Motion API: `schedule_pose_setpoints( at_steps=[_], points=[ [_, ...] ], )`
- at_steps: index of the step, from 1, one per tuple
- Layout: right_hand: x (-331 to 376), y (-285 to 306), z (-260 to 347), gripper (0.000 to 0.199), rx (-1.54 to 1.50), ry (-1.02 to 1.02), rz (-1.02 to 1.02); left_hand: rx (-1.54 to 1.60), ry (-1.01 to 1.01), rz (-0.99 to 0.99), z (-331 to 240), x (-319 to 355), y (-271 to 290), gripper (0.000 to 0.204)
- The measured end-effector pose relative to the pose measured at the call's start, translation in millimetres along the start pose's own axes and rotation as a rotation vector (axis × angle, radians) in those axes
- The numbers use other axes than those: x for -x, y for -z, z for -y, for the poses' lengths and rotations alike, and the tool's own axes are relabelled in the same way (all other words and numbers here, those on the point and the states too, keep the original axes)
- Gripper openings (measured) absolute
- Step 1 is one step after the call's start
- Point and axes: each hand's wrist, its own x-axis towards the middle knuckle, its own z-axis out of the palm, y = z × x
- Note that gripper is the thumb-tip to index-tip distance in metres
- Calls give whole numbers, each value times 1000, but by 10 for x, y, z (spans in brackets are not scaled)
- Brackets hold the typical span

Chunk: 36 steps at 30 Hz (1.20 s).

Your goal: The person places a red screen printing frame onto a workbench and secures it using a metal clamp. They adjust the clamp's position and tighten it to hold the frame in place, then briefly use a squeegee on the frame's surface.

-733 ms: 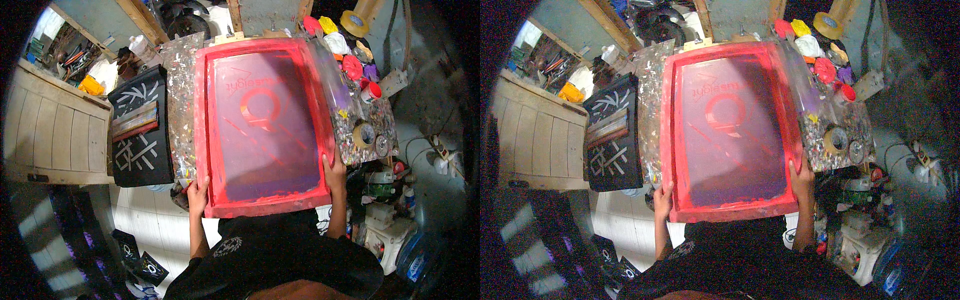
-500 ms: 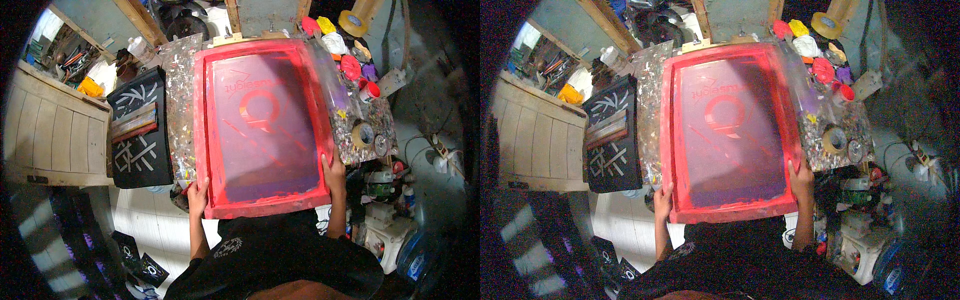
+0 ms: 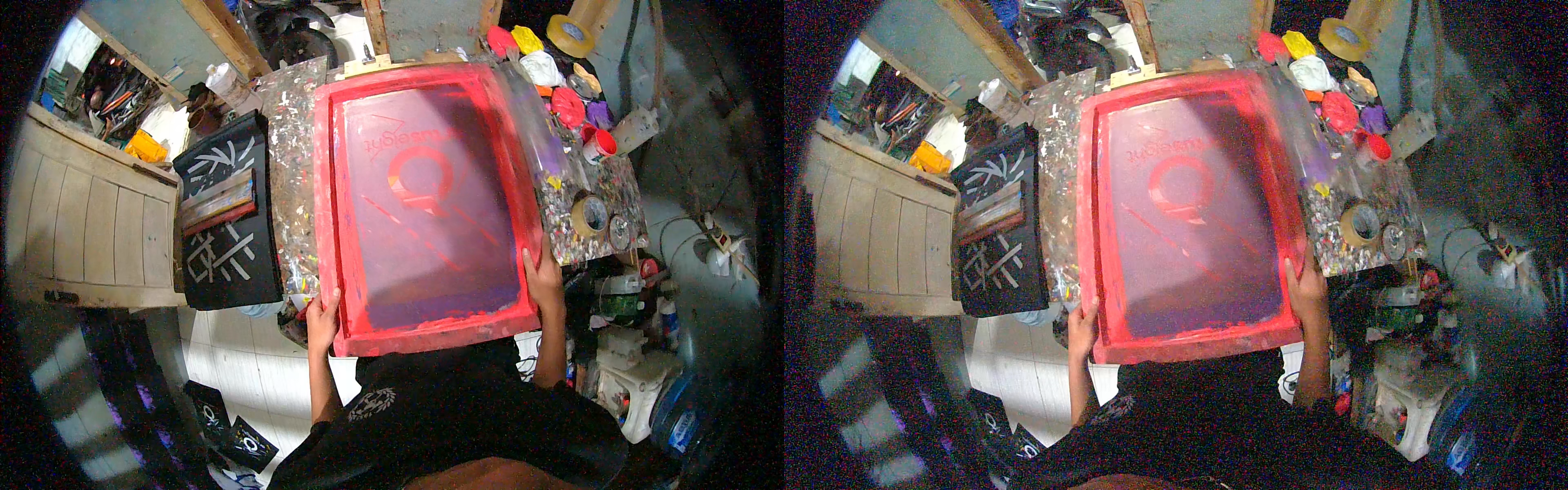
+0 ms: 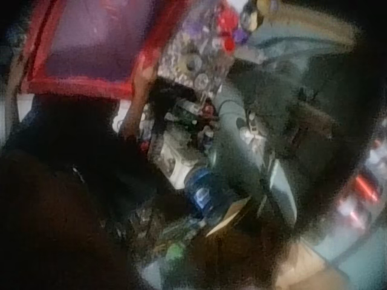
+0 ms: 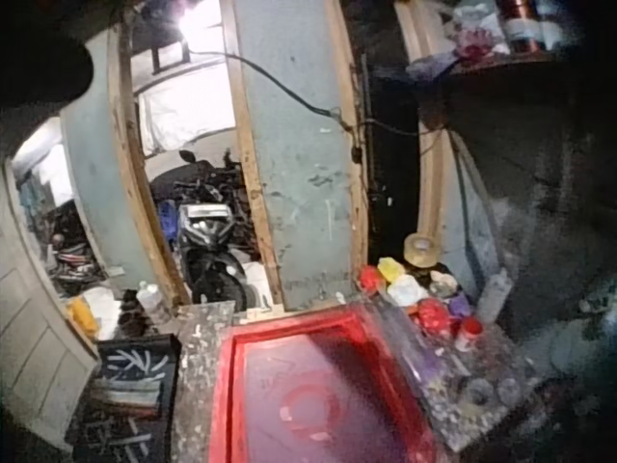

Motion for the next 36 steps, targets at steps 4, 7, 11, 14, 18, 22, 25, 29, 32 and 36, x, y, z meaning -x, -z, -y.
schedule_pose_setpoints(
  at_steps=[4, 7, 11, 14, 18, 22, 25, 29, 32, 36],
  points=[
    [-13, 55, 63, 67, -21, -61, 51, -32, -52, 60, -129, 18, 42, 49],
    [-11, 107, 119, 67, -25, -157, 118, -414, -56, 78, -421, 0, 183, 61],
    [-8, 116, 151, 68, -12, -98, 74, -1029, -97, -89, -1112, -262, 362, 70],
    [-7, 96, 168, 68, -48, -106, 56, -965, -525, -147, -1736, -823, 125, 61],
    [-30, 138, 218, 69, 1, -198, 106, -608, -958, 145, -2506, -2054, -778, 53],
    [12, 234, 265, 76, 1, -151, 138, -672, -1197, 29, -3040, -3340, -1763, 66],
    [119, 234, 222, 78, 76, -240, 139, -830, -1213, -47, -3198, -3993, -2153, 76],
    [275, 85, 59, 66, 133, -254, 36, -875, -1065, 79, -3307, -4372, -2365, 94],
    [314, -33, -56, 56, 115, -209, -39, -888, -1046, 84, -3371, -4434, -2388, 98],
    [323, -54, -103, 56, 176, -219, -8, -909, -997, 122, -3395, -4415, -2380, 97]
  ],
)
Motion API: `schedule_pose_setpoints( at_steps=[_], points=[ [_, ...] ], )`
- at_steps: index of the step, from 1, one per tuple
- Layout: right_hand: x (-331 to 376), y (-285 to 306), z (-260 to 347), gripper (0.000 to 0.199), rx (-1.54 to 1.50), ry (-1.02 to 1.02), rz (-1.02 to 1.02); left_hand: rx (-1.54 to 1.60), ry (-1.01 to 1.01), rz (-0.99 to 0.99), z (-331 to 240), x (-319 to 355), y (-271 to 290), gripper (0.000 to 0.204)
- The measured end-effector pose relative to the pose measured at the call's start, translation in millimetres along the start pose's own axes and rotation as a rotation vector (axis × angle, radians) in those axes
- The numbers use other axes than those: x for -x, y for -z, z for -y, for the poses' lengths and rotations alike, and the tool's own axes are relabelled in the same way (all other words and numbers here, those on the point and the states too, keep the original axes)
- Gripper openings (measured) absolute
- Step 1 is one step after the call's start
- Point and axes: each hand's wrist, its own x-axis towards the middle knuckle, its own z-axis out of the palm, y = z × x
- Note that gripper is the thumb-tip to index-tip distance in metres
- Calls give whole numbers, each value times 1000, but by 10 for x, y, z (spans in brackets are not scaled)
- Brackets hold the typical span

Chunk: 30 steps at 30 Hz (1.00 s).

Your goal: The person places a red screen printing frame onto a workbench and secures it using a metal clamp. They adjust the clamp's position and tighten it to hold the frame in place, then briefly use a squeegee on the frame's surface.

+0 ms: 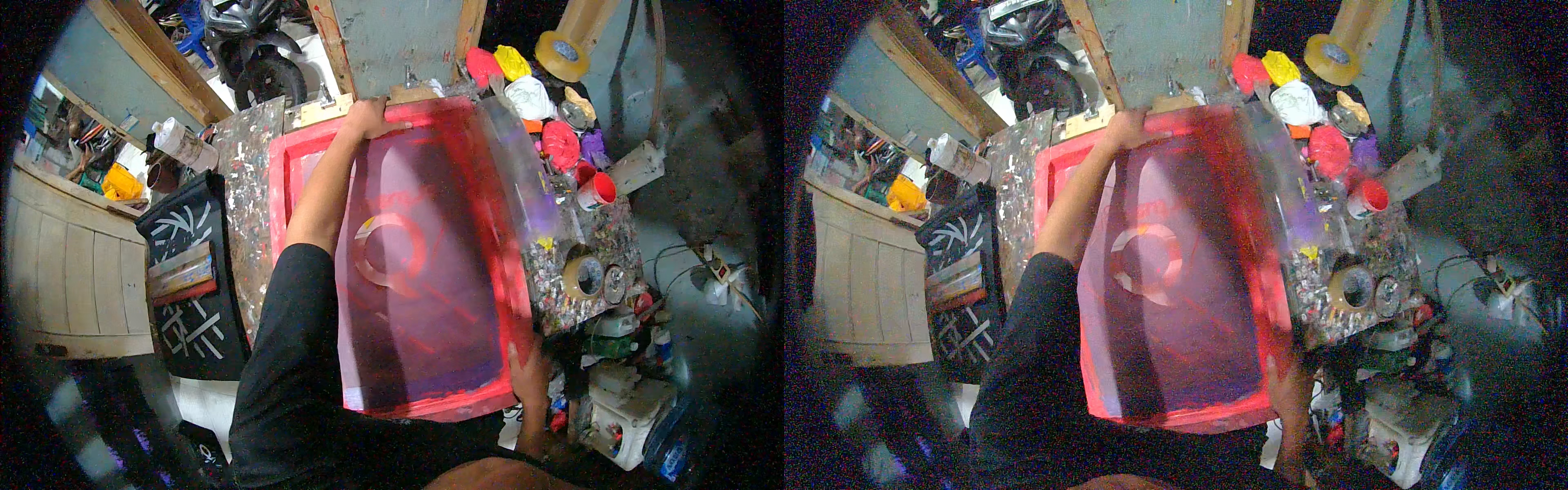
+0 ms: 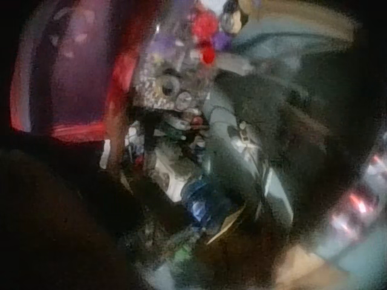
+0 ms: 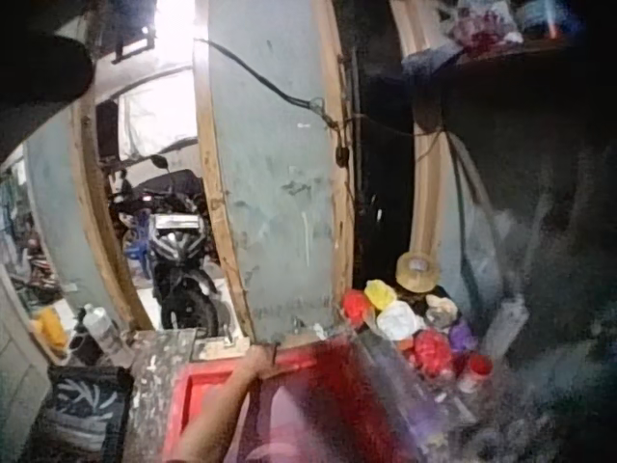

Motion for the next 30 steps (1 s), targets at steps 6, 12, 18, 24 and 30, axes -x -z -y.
schedule_pose_setpoints(
  at_steps=[6, 12, 18, 24, 30],
  points=[
    [-4, 54, 32, 66, 0, -63, 74, -43, -96, -76, 9, -9, -5, 95],
    [1, 64, 63, 65, -21, -52, 64, -80, -72, -8, 5, -29, -14, 94],
    [7, 144, 137, 58, -110, -99, 101, -130, -99, 13, 18, -63, -20, 96],
    [-46, 167, 203, 56, -51, -127, 98, -120, -70, 32, 19, -59, -51, 98],
    [-77, 283, 475, 64, 28, -169, 77, -141, -92, -17, 46, -82, -107, 95]
  ],
)
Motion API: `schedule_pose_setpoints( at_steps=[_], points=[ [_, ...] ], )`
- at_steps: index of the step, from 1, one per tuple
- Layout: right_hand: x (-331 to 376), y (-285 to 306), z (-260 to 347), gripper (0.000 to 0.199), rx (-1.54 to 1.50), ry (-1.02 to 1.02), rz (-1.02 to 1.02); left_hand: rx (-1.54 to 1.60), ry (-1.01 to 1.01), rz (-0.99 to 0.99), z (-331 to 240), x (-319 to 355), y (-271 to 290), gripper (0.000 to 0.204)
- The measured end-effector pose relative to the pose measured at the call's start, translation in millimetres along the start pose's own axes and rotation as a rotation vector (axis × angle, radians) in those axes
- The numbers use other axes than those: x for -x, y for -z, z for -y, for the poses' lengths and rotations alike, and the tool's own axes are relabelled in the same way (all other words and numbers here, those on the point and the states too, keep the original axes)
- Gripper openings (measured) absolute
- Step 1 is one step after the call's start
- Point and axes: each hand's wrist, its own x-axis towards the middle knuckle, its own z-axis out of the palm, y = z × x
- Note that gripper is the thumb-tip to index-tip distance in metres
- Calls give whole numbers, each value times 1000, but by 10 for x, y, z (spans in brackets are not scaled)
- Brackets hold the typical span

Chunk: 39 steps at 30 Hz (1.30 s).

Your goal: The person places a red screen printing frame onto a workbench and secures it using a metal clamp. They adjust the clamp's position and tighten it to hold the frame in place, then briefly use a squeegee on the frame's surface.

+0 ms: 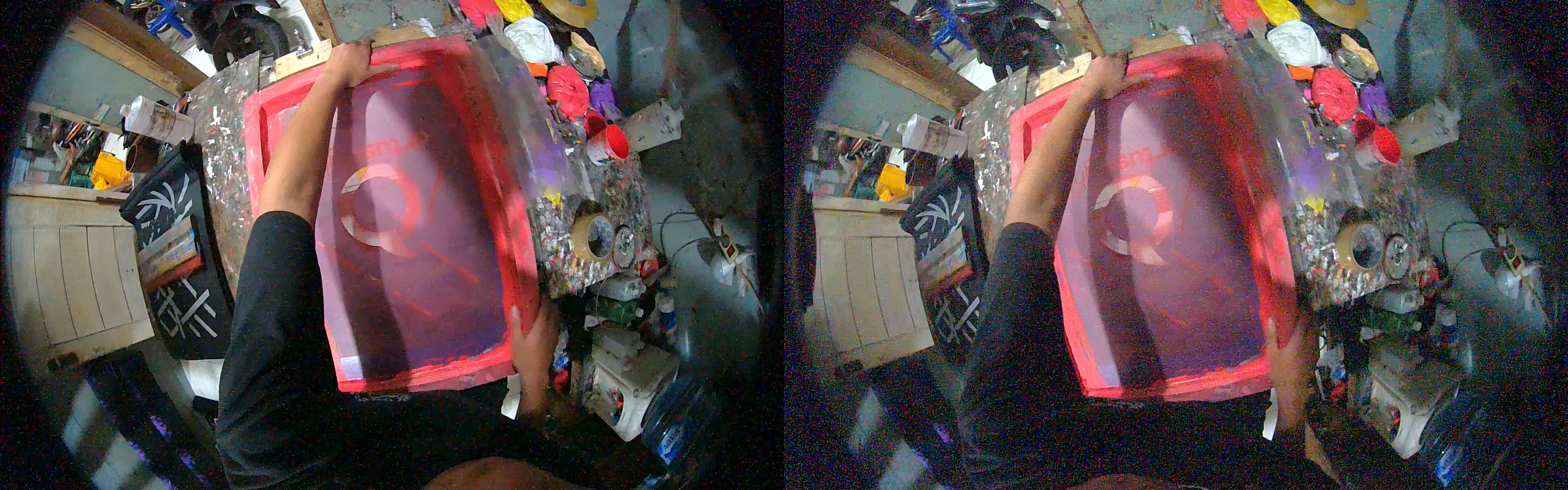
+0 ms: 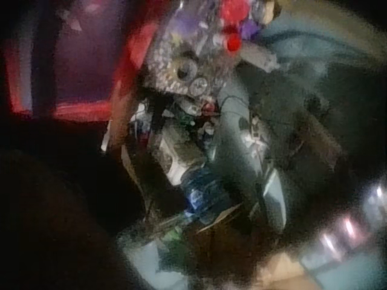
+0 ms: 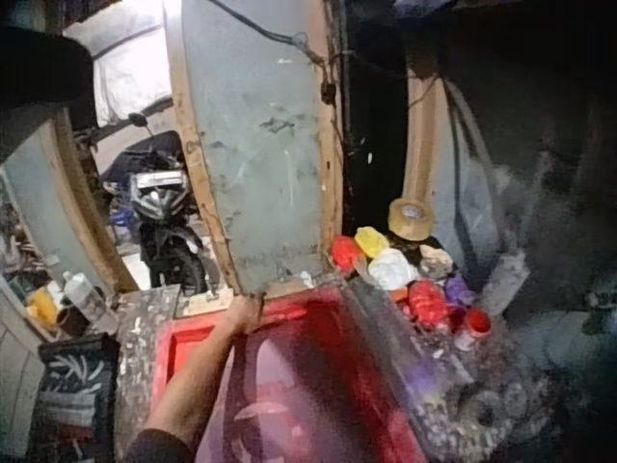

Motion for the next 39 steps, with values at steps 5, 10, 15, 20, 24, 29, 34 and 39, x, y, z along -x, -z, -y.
schedule_pose_setpoints(
  at_steps=[5, 10, 15, 20, 24, 29, 34, 39],
  points=[
    [-185, -143, 695, 77, 62, 621, 33, 23, -14, -32, 48, 1, -79, 95],
    [-528, -636, 1346, 81, 66, 837, 157, 74, -115, -291, 85, -6, -158, 94],
    [-568, -674, 1377, 85, 107, 843, 162, 60, -42, -155, 75, 27, -121, 94],
    [-993, -797, 1616, 83, 97, 936, 53, 68, 20, -75, 16, 44, -24, 94],
    [-1492, -952, 1962, 81, 75, 988, -43, 58, -14, -108, 20, 42, -17, 94],
    [-1952, -1071, 2362, 79, 34, 991, -75, 73, -80, -225, 62, 54, -83, 91],
    [-2073, -1182, 2468, 78, 2, 962, -48, 76, -84, -209, 80, 38, -101, 91],
    [-1837, -1131, 2316, 78, 91, 995, -134, 83, -22, -167, 74, 30, -113, 90]
  ],
)
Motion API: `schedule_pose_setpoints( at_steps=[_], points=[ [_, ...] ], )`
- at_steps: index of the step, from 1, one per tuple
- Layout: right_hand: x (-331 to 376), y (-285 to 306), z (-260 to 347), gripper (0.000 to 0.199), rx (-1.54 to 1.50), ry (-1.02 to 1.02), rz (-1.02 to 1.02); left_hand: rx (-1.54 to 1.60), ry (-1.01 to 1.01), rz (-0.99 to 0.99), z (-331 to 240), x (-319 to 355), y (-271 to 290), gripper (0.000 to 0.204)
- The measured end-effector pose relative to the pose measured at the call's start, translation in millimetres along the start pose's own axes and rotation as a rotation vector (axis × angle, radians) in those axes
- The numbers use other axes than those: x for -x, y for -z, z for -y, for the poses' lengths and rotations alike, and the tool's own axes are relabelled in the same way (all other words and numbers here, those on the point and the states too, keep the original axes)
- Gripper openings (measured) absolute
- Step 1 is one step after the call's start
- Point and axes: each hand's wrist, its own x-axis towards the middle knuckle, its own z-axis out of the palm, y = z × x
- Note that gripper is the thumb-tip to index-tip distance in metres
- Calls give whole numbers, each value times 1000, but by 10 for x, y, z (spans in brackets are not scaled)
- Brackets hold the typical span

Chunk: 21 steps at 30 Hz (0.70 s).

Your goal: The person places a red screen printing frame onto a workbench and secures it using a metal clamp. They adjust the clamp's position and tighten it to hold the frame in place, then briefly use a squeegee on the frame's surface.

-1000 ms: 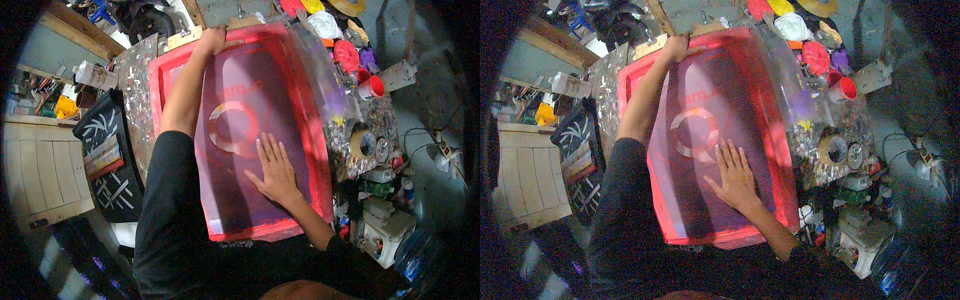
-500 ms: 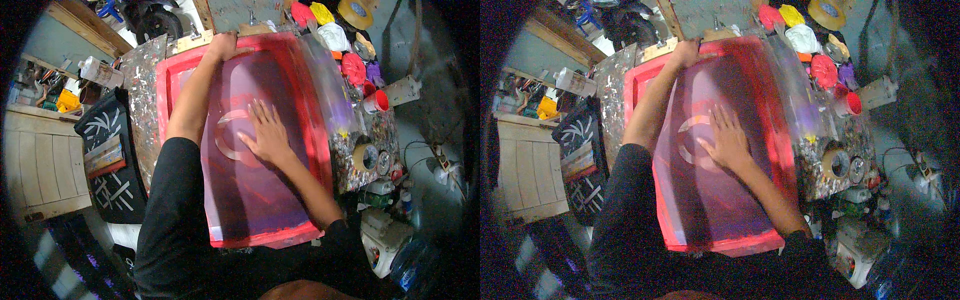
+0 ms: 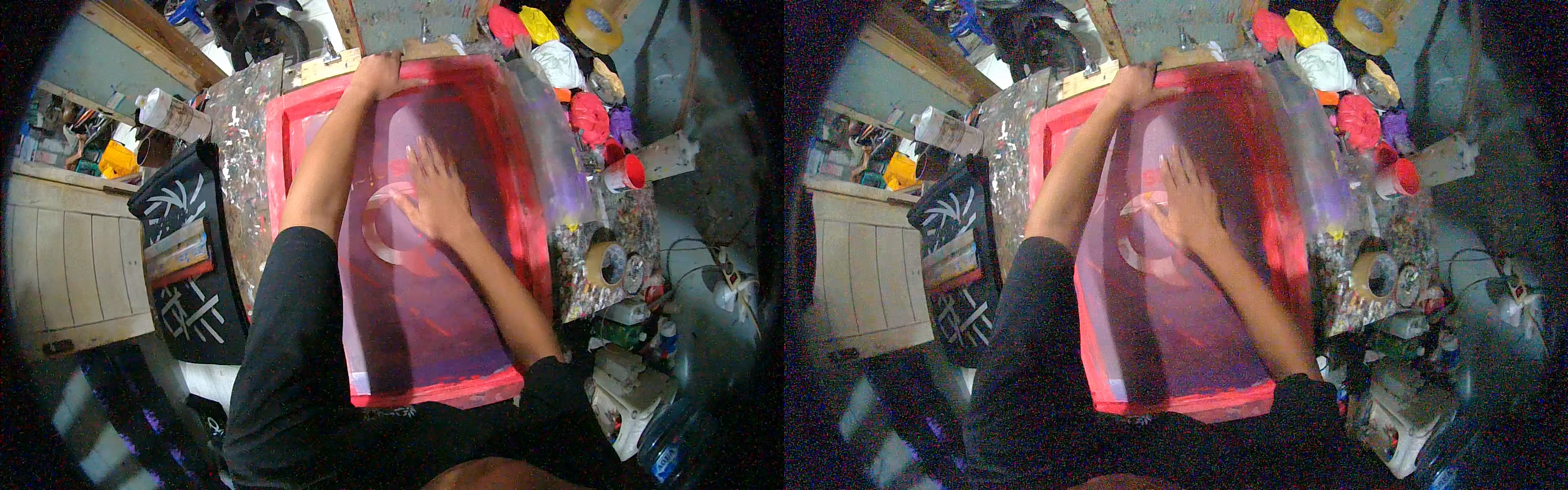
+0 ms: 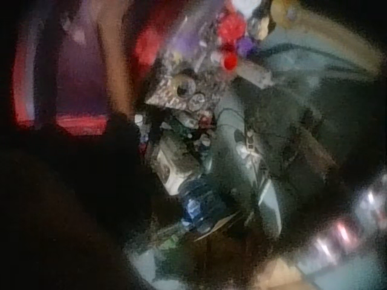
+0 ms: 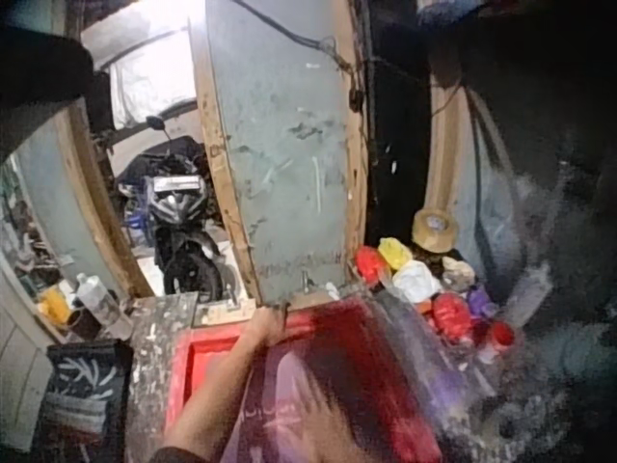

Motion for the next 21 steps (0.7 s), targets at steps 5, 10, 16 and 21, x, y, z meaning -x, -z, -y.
schedule_pose_setpoints(
  at_steps=[5, 10, 16, 21],
  points=[
    [508, 209, 202, 79, -22, 1, 63, 39, 25, 44, -11, -10, 24, 92],
    [1104, 422, 387, 77, -52, -36, 187, 22, 55, 59, -47, 17, 63, 95],
    [1435, 579, 489, 75, -76, -85, 285, -7, 66, 12, -75, 48, 51, 87],
    [1214, 477, 458, 73, -42, -53, 186, -8, 61, 0, -79, 71, 62, 86]
  ],
)
